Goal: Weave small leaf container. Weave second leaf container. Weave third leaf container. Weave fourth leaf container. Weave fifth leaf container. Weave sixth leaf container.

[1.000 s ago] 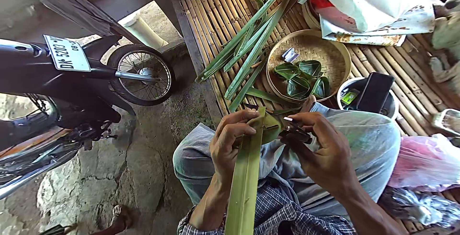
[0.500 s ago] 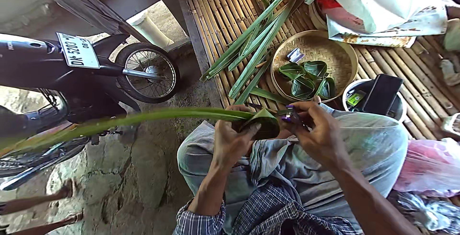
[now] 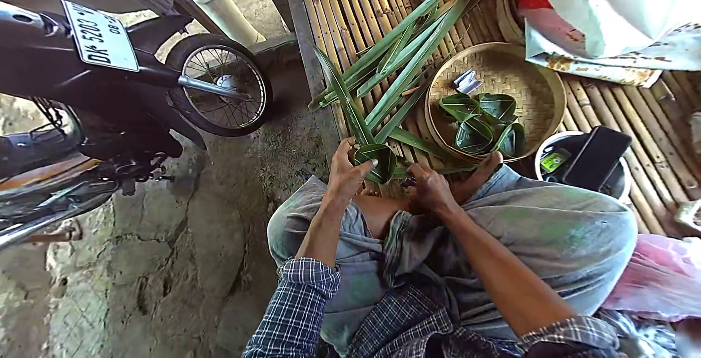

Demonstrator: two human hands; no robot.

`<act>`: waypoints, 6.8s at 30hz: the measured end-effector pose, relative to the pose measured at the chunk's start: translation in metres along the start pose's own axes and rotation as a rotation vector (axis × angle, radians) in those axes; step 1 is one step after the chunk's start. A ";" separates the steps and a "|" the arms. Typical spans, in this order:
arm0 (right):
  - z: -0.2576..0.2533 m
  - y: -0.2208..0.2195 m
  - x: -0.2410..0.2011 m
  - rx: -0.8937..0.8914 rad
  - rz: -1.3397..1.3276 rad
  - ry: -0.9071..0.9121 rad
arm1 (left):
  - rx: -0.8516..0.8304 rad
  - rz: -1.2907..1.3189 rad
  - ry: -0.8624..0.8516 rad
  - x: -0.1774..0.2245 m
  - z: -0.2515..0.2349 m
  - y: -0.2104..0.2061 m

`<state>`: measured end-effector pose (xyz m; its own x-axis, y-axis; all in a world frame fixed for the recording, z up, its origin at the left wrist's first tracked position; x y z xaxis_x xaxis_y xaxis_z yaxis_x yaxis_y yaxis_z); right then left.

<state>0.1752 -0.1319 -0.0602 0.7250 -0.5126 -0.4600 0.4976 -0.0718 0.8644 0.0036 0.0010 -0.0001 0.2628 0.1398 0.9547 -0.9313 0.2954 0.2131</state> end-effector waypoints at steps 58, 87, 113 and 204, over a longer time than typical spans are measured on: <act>0.086 0.172 -0.021 0.471 -1.223 -0.258 | -0.390 0.519 0.215 0.050 0.130 -0.044; 0.130 0.143 0.003 -0.373 -1.350 -0.385 | -0.462 0.277 0.275 0.057 0.111 -0.043; 0.077 0.170 0.028 0.545 0.013 0.320 | -0.323 0.252 0.344 0.063 0.086 -0.066; -0.024 -0.001 0.026 -0.042 0.061 -0.170 | -0.390 -1.009 0.023 -0.040 -0.004 -0.074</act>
<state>0.2049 -0.1251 -0.0782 0.6653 -0.6524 -0.3629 0.4774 -0.0020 0.8787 0.0629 -0.0224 -0.0544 0.8720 -0.3194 0.3711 -0.1396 0.5642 0.8137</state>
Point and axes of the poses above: each hand's wrist, its own z-axis away from the middle knuckle, its own y-axis out of the back of the hand, x = y × z, the point moved 5 cm from there along -z, towards the middle knuckle, and after that the axes turned 15 degrees about x, right-handed, at the moved point
